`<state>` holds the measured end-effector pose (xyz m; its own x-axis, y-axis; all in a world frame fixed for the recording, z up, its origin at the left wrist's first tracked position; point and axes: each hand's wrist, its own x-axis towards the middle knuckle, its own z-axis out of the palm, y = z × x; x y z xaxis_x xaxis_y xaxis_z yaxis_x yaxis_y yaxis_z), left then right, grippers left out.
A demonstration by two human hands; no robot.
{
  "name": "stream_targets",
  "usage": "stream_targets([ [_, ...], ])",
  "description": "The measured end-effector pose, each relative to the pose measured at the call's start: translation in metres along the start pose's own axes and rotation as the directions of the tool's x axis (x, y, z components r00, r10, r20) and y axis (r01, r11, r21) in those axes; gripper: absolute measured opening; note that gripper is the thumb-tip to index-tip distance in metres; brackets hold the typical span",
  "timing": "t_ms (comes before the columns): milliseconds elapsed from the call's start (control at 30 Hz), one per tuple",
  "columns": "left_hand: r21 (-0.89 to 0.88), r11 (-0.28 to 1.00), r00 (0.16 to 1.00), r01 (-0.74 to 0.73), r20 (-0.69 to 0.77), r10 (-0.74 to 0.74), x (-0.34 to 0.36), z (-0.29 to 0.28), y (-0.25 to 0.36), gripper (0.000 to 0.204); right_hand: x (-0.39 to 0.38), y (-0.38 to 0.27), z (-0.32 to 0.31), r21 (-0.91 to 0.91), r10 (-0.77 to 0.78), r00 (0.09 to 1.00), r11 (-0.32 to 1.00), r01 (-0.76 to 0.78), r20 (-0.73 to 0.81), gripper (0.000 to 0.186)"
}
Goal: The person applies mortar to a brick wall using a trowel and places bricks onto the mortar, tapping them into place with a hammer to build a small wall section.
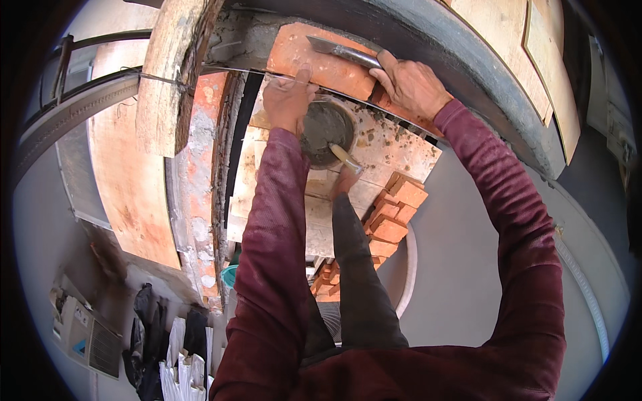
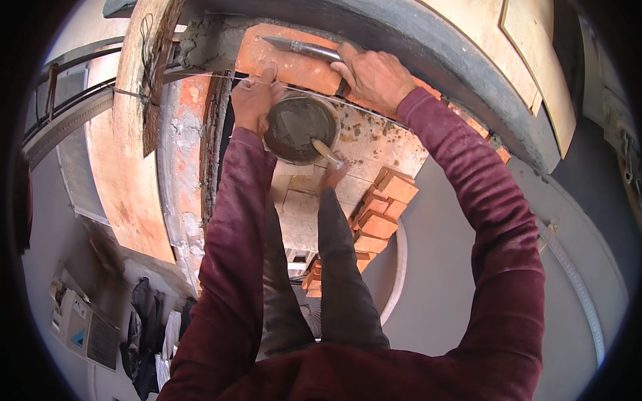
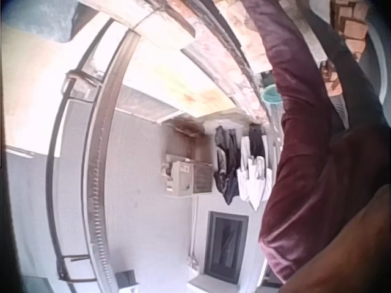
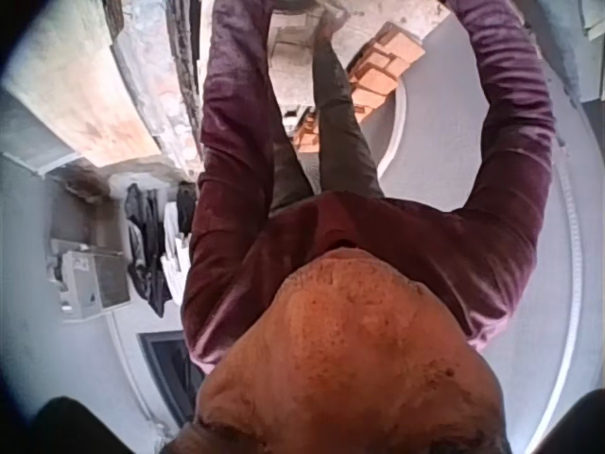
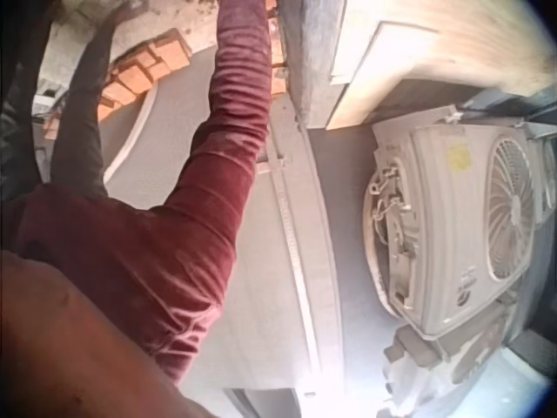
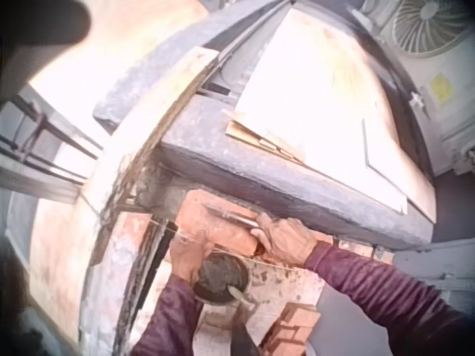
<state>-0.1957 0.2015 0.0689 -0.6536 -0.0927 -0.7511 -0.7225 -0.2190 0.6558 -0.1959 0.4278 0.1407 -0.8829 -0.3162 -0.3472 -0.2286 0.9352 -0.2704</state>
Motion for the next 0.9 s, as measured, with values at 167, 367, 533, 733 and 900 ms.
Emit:
stream_targets([
  [167, -0.062, 0.997, 0.998, 0.041, -0.037, -0.043, 0.003, 0.0, -0.009, 0.046, -0.006, 0.009, -0.008, -0.059, -0.016, 0.999, 0.998, 0.019, 0.037, 0.036],
  [367, -0.022, 0.995, 0.995, 0.095, -0.029, -0.095, 0.0, 0.002, -0.003, 0.037, -0.021, -0.001, -0.024, -0.075, 0.048, 0.994, 0.996, -0.041, 0.095, 0.039],
  [533, 0.005, 0.998, 0.997, 0.07, 0.039, -0.07, 0.009, -0.001, -0.009, 0.036, -0.05, -0.014, -0.046, 0.037, 0.087, 0.995, 0.996, -0.086, -0.038, 0.04],
  [733, 0.203, 0.978, 0.99, -0.037, 0.143, 0.008, -0.039, -0.018, -0.004, 0.04, -0.225, -0.106, -0.059, 0.605, 0.547, 0.81, 0.724, -0.331, -0.211, 0.04],
  [900, 0.739, 0.346, 0.642, -0.578, 0.674, -0.365, -0.148, -0.159, -0.05, 0.043, -0.38, -0.248, 0.02, 0.693, 0.752, 0.552, 0.18, -0.698, 0.359, 0.032],
])
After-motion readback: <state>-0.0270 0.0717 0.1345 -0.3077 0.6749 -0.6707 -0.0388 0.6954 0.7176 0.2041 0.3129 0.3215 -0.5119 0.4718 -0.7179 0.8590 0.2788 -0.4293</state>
